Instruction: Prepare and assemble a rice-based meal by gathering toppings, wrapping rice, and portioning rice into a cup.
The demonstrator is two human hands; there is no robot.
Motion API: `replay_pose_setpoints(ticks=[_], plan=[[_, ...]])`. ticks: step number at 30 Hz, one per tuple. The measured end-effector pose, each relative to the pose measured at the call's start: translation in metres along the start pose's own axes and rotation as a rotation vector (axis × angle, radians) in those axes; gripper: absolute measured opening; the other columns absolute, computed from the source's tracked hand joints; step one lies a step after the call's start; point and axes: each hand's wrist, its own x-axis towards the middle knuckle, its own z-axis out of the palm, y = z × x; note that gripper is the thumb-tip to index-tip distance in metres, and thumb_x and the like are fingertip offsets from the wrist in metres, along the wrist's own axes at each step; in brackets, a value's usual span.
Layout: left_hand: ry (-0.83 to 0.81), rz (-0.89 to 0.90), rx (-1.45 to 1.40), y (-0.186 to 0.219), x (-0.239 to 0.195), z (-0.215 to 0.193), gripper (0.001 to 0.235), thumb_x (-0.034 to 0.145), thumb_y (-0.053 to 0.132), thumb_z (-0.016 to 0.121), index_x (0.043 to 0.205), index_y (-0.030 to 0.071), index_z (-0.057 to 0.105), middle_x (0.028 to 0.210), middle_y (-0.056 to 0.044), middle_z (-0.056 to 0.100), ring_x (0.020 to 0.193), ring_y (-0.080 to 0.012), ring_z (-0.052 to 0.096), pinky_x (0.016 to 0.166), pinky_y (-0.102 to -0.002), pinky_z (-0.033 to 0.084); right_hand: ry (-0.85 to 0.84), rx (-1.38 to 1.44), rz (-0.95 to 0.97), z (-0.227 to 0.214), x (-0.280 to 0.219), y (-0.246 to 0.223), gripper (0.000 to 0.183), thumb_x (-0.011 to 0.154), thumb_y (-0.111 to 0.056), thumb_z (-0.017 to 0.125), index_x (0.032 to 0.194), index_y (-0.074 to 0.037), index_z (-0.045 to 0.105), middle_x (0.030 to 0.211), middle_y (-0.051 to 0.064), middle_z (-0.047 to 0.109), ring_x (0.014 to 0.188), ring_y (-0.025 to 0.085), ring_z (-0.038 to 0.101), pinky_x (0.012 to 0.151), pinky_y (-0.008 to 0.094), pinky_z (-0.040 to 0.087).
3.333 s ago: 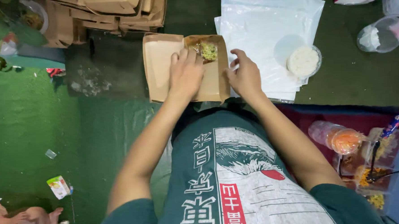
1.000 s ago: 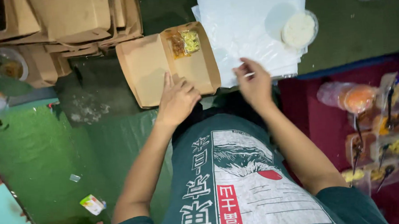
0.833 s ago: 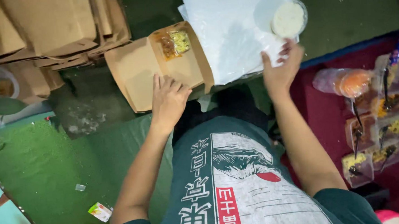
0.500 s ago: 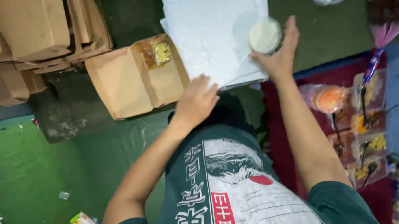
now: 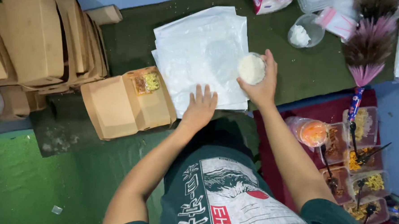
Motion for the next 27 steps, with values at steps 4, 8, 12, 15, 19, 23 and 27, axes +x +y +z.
replay_pose_setpoints(ticks=[4, 8, 12, 15, 19, 23, 27], plan=[[0.244, 0.088, 0.154, -0.003, 0.014, 0.007, 0.034, 0.095, 0.008, 0.053, 0.124, -0.003, 0.066, 0.124, -0.039, 0.064, 0.11, -0.0639, 0.062, 0.08, -0.064, 0.058, 0.066, 0.054, -0.027, -0.019, 0.003, -0.012, 0.121, 0.061, -0.013, 0.103, 0.162, -0.008, 0.035, 0.136, 0.018, 0.053, 0.131, 0.032, 0.052, 0.117, 0.044, 0.034], [0.328, 0.099, 0.136, -0.001, 0.022, 0.009, 0.03, 0.095, 0.009, 0.054, 0.119, -0.001, 0.068, 0.119, -0.036, 0.067, 0.103, -0.0634, 0.065, 0.076, -0.062, 0.059, 0.123, 0.139, -0.019, -0.04, 0.01, -0.032, 0.127, 0.064, -0.013, 0.105, 0.164, -0.009, 0.026, 0.138, 0.018, 0.049, 0.137, 0.028, 0.047, 0.122, 0.043, 0.031], [0.374, 0.066, 0.135, 0.015, 0.033, 0.001, 0.026, 0.096, 0.004, 0.053, 0.116, -0.001, 0.068, 0.115, -0.035, 0.068, 0.1, -0.0615, 0.067, 0.074, -0.06, 0.06, 0.104, 0.213, -0.083, -0.062, 0.019, -0.037, 0.128, 0.066, -0.01, 0.108, 0.16, -0.01, 0.02, 0.14, 0.019, 0.043, 0.138, 0.026, 0.044, 0.123, 0.043, 0.028], [0.345, 0.053, 0.112, 0.028, 0.03, 0.005, 0.028, 0.097, 0.005, 0.052, 0.12, -0.001, 0.066, 0.119, -0.035, 0.067, 0.103, -0.0618, 0.066, 0.076, -0.062, 0.059, 0.097, 0.397, -0.153, -0.064, 0.03, -0.02, 0.126, 0.06, -0.01, 0.109, 0.151, -0.008, 0.023, 0.147, 0.017, 0.031, 0.139, 0.032, 0.045, 0.125, 0.048, 0.033], [0.306, 0.022, 0.097, 0.043, 0.019, 0.016, 0.03, 0.099, 0.008, 0.052, 0.125, -0.001, 0.064, 0.125, -0.033, 0.065, 0.111, -0.0625, 0.062, 0.082, -0.063, 0.058, 0.031, 0.952, -0.062, -0.032, 0.027, -0.003, 0.095, 0.071, 0.001, 0.087, 0.147, -0.011, 0.03, 0.147, 0.015, 0.041, 0.143, 0.033, 0.044, 0.127, 0.054, 0.037], [0.316, 0.054, 0.006, 0.055, 0.015, 0.023, 0.036, 0.102, 0.017, 0.049, 0.13, 0.0, 0.062, 0.129, -0.032, 0.063, 0.118, -0.0612, 0.059, 0.087, -0.063, 0.057, -0.136, 1.357, 0.324, -0.017, 0.019, -0.013, 0.086, 0.081, -0.052, 0.084, 0.15, -0.019, 0.044, 0.154, 0.005, 0.051, 0.15, 0.032, 0.046, 0.128, 0.068, 0.038], [0.187, -0.083, -0.182, 0.061, 0.014, -0.013, 0.085, 0.089, 0.061, 0.067, 0.146, 0.0, 0.053, 0.147, -0.033, 0.049, 0.136, -0.0586, 0.045, 0.103, -0.063, 0.049, -0.04, 1.495, 0.681, -0.016, 0.03, -0.043, 0.086, 0.074, -0.048, 0.084, 0.146, -0.016, 0.051, 0.155, 0.019, 0.053, 0.15, 0.048, 0.05, 0.108, 0.075, 0.056]])
